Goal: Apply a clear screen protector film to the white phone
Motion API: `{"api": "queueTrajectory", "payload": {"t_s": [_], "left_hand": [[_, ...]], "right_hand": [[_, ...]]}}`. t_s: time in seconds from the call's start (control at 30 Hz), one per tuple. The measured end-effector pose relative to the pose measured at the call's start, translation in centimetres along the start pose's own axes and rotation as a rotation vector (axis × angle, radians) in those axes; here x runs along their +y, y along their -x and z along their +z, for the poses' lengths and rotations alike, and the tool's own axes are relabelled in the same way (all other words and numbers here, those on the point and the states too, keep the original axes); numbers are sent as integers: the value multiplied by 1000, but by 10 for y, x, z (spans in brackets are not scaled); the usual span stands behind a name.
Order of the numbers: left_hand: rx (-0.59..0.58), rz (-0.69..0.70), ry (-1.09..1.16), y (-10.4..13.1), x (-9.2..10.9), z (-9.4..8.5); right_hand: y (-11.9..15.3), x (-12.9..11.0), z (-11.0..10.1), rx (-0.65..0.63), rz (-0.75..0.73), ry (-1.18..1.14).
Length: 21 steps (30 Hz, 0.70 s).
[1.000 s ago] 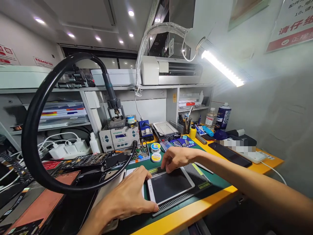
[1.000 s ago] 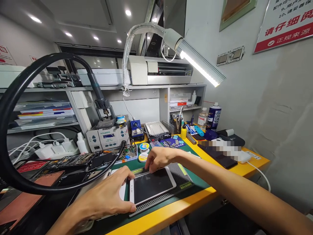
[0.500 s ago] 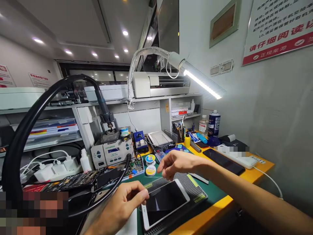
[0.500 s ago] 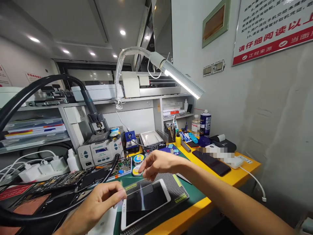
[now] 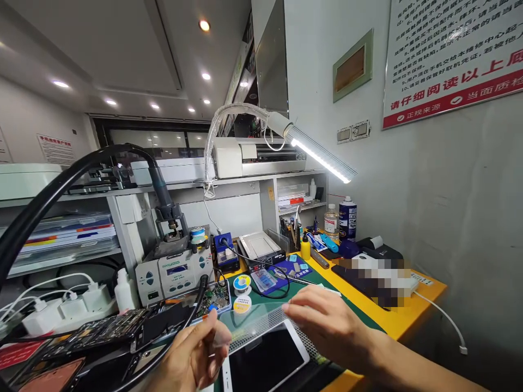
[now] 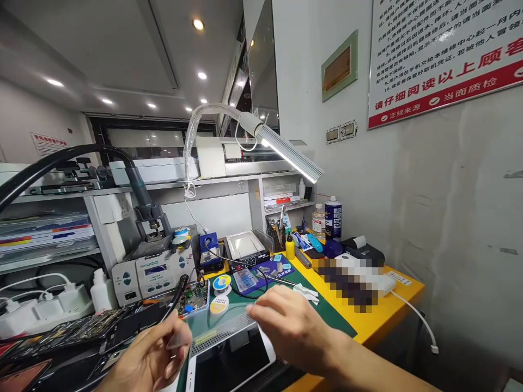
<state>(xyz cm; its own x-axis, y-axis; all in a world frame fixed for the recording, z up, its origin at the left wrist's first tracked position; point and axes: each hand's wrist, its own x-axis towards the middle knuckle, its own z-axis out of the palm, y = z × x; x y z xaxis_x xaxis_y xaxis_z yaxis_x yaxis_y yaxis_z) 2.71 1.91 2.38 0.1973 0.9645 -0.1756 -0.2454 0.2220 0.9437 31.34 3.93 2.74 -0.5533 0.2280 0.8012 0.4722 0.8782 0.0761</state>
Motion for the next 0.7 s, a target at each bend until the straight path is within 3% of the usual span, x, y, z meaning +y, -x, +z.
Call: {"api": "queueTrajectory", "payload": {"t_s": [0.1,0.17,0.27,0.37,0.53,0.7], "left_hand": [[19,50,9,3,7,1],[17,82,-35,3,9,0],[-8,94,-89,1,8,-2],[-29,109,-132,-1,6,-5],[-49,142,-163,-2,5,-10],[-67,163,-178,-3,4,-12]], "right_hand": [[-12,36,4,81,448,-18],[-23,69,9,67,605,37],[-38,116,24,-45,737,99],[-46,148,45,-153,837,168],[-49,170,75,-285,977,278],[-46,180,91,-381,1061,350]]}}
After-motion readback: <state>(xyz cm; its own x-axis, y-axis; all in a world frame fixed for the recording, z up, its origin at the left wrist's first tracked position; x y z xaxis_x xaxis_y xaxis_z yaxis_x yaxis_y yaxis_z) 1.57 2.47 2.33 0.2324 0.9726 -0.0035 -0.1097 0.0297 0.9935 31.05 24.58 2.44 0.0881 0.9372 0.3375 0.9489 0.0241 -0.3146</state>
